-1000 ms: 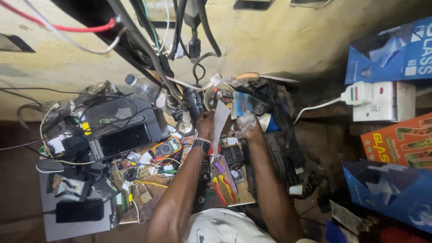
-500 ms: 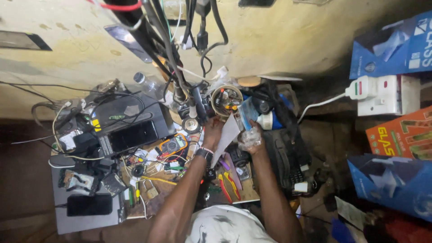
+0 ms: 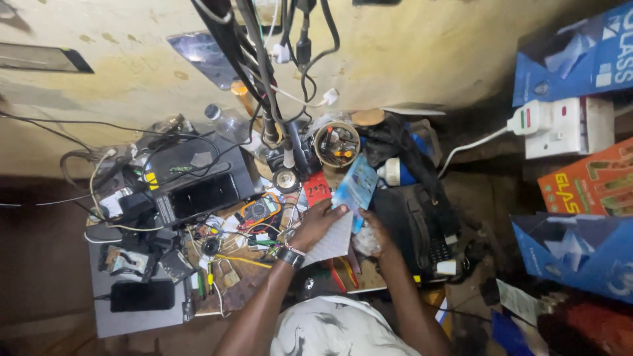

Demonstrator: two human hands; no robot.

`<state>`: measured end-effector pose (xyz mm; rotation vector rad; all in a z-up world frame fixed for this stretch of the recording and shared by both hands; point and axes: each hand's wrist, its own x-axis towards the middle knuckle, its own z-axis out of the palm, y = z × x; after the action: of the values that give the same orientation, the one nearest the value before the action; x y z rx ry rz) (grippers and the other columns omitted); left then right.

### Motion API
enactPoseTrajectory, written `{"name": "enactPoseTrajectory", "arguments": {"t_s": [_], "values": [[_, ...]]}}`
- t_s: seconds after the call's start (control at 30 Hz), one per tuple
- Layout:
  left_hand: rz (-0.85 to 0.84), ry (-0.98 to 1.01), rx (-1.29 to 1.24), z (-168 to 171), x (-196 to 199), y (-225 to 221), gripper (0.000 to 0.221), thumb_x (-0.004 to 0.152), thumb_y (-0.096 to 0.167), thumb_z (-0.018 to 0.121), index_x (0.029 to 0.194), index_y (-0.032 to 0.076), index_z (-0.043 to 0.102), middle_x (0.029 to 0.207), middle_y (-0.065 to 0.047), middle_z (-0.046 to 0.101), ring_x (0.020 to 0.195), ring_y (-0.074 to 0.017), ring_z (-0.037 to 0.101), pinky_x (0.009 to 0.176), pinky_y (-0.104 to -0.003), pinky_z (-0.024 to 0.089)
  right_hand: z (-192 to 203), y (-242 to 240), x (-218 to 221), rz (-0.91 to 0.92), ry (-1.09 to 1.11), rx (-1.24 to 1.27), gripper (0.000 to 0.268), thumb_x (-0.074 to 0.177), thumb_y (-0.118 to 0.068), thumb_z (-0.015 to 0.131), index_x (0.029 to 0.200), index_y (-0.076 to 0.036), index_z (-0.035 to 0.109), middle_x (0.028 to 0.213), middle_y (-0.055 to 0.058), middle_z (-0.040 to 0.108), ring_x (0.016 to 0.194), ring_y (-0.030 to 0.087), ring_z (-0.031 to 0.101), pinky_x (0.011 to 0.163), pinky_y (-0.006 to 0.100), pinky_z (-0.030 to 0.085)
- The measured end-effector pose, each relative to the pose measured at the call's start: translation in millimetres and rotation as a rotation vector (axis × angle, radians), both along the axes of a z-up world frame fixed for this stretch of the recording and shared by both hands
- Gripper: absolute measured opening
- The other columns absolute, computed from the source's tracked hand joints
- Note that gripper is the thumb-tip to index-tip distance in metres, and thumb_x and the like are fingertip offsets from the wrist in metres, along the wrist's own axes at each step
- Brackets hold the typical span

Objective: A person is performing repair work on a small electronic circuit board at a cluttered workbench, involving inspection and tool use.

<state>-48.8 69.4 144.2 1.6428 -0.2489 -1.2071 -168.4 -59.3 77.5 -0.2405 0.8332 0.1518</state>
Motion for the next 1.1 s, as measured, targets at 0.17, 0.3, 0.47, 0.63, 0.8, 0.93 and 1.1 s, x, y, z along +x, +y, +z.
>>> {"name": "enactPoseTrajectory", "arguments": {"t_s": [0.17,0.3,0.47,0.63,0.8,0.93,1.1], "values": [[0.094,-0.002,0.058,58.8,0.5,11.4,0.023,0.077,0.035,0.065,0.085,0.013,0.066,0.062,-0.002,0.058,0.059,-0.0114,0.052,0.06,-0.024,0.042,37.7,24.7,4.5,0.058,0.069,-0.423,0.02,0.074,-0.023,0.068,0.071,-0.005,0.057,0.052,0.005,0.052,0.043,0.017,0.057,0.039,0.029,0.048],[0.132,0.066,0.114,37.2,-5.9,28.5,0.033,0.075,0.038,0.066,0.098,0.013,0.065,0.079,-0.007,0.063,0.077,-0.0177,0.058,0.074,-0.031,0.043,50.4,43.9,-4.0,0.054,-0.075,-0.484,0.019,0.073,-0.016,0.07,0.078,-0.002,0.057,0.058,0.006,0.057,0.048,0.015,0.059,0.047,0.028,0.05],[0.223,0.055,0.146,19.4,-10.3,70.5,0.037,0.075,0.041,0.066,0.093,0.008,0.065,0.078,-0.011,0.061,0.078,-0.0213,0.056,0.076,-0.034,0.043,56.2,51.4,-15.6,0.158,-0.272,-0.632,0.029,0.067,-0.008,0.073,0.093,-0.003,0.059,0.073,0.004,0.061,0.062,0.012,0.057,0.059,0.025,0.049],[0.434,0.159,0.085,21.0,-22.0,109.6,0.032,0.078,0.03,0.066,0.097,0.005,0.062,0.079,-0.013,0.057,0.076,-0.0216,0.053,0.075,-0.035,0.043,32.2,60.1,-27.4,0.226,-0.188,-0.9,0.014,0.071,-0.002,0.064,0.084,-0.003,0.059,0.071,0.004,0.056,0.065,0.012,0.053,0.061,0.025,0.045],[0.652,0.245,-0.075,39.2,-22.8,134.8,0.018,0.077,0.014,0.067,0.092,0.004,0.062,0.071,-0.008,0.059,0.066,-0.0162,0.058,0.066,-0.03,0.049,-112.6,27.0,-54.9,0.37,0.08,-1.329,0.016,0.071,-0.015,0.069,0.081,-0.007,0.059,0.073,0.009,0.057,0.072,0.02,0.053,0.066,0.033,0.041],[0.68,0.224,-0.115,13.3,-29.6,158.7,0.012,0.078,0.011,0.066,0.087,0.004,0.063,0.067,-0.007,0.06,0.061,-0.0137,0.06,0.062,-0.029,0.051,-71.0,33.2,-41.6,0.5,0.213,-1.47,0.024,0.073,-0.026,0.068,0.093,-0.014,0.061,0.081,0.008,0.062,0.081,0.026,0.058,0.072,0.036,0.043],[0.689,0.227,-0.107,57.7,-34.2,161.7,0.015,0.078,0.012,0.066,0.089,0.003,0.062,0.066,-0.009,0.059,0.06,-0.0148,0.059,0.059,-0.03,0.052,-86.0,27.3,-29.9,0.116,0.182,-0.932,0.032,0.083,-0.031,0.06,0.1,-0.005,0.055,0.09,0.012,0.057,0.084,0.024,0.054,0.075,0.039,0.043]]}}
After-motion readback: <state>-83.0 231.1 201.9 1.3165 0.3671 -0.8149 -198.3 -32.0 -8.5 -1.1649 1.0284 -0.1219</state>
